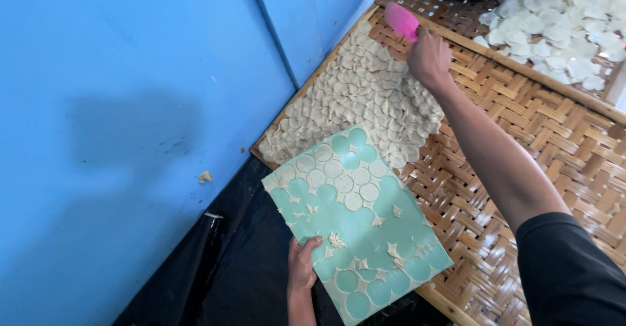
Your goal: Scraping circular cracker dough pieces from a mold onto a drying rack.
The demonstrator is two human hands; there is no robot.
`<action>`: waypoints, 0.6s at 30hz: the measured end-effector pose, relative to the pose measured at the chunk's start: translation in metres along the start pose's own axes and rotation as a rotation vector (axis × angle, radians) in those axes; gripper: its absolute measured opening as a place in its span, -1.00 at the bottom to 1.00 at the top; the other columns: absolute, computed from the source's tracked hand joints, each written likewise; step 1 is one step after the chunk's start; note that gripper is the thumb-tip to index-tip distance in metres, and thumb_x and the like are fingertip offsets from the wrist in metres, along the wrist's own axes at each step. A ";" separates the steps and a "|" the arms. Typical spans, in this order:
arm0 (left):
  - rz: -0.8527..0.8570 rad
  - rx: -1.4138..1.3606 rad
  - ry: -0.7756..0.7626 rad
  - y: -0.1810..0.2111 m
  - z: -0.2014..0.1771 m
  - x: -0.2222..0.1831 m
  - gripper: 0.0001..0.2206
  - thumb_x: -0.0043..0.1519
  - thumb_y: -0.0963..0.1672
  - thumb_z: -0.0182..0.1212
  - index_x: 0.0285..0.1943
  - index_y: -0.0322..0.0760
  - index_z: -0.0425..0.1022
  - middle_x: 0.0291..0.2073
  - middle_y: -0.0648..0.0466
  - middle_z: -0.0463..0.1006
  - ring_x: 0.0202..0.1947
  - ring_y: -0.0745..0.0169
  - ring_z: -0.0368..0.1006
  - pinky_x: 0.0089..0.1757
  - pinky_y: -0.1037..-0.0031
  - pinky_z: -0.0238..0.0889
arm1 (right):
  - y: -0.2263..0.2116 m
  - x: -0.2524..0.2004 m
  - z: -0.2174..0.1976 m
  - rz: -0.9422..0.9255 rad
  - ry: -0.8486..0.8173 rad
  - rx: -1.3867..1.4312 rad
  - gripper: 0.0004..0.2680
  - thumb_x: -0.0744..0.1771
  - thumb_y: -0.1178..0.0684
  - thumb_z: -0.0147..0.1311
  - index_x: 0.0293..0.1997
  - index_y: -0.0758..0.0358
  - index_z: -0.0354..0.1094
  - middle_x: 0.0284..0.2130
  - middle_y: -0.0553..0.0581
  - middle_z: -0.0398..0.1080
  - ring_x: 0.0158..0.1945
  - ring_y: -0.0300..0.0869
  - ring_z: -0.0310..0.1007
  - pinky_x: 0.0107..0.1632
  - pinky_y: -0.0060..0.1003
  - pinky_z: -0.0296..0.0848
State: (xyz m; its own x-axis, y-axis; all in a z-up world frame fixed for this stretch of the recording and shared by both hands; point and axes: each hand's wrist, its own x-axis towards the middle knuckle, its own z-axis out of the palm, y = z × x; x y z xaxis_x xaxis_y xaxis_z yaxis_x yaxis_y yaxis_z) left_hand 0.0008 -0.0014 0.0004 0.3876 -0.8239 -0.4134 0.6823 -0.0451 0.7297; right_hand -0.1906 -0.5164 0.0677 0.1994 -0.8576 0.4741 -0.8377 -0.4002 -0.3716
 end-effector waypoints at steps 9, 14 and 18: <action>0.021 -0.018 -0.015 0.006 0.004 -0.003 -0.58 0.10 -0.29 0.16 0.19 -0.48 0.43 -0.01 -0.07 0.54 -0.05 0.12 0.48 -0.01 0.34 0.35 | -0.034 -0.124 -0.116 0.124 -0.306 0.397 -0.74 0.41 0.09 -0.04 0.20 0.41 0.33 -0.19 0.31 0.54 -0.45 -0.19 0.53 -0.41 -0.27 0.54; 0.082 0.051 -0.081 0.019 0.016 0.007 -0.60 0.10 -0.29 0.16 0.17 -0.52 0.44 -0.01 -0.07 0.57 -0.07 0.12 0.51 -0.04 0.35 0.38 | -0.059 -0.208 -0.188 0.230 -0.403 0.459 -0.71 0.40 -0.01 0.02 0.21 0.35 0.34 -0.26 0.25 0.58 -0.40 -0.17 0.54 -0.29 -0.20 0.54; 0.103 0.065 -0.186 0.017 0.002 0.032 -0.64 0.14 -0.27 0.18 0.14 -0.53 0.46 -0.06 -0.06 0.58 -0.12 0.14 0.53 -0.09 0.34 0.42 | -0.081 -0.254 -0.220 0.270 -0.476 0.446 -0.70 0.39 -0.04 0.04 0.20 0.31 0.35 -0.30 0.24 0.60 -0.40 -0.11 0.54 -0.31 -0.12 0.50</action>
State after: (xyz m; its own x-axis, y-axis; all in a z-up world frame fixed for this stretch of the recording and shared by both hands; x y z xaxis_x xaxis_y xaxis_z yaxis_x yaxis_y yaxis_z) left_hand 0.0234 -0.0300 0.0003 0.3284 -0.9157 -0.2318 0.6013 0.0134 0.7989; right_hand -0.2849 -0.1948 0.1525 0.2997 -0.9530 -0.0440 -0.6213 -0.1600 -0.7671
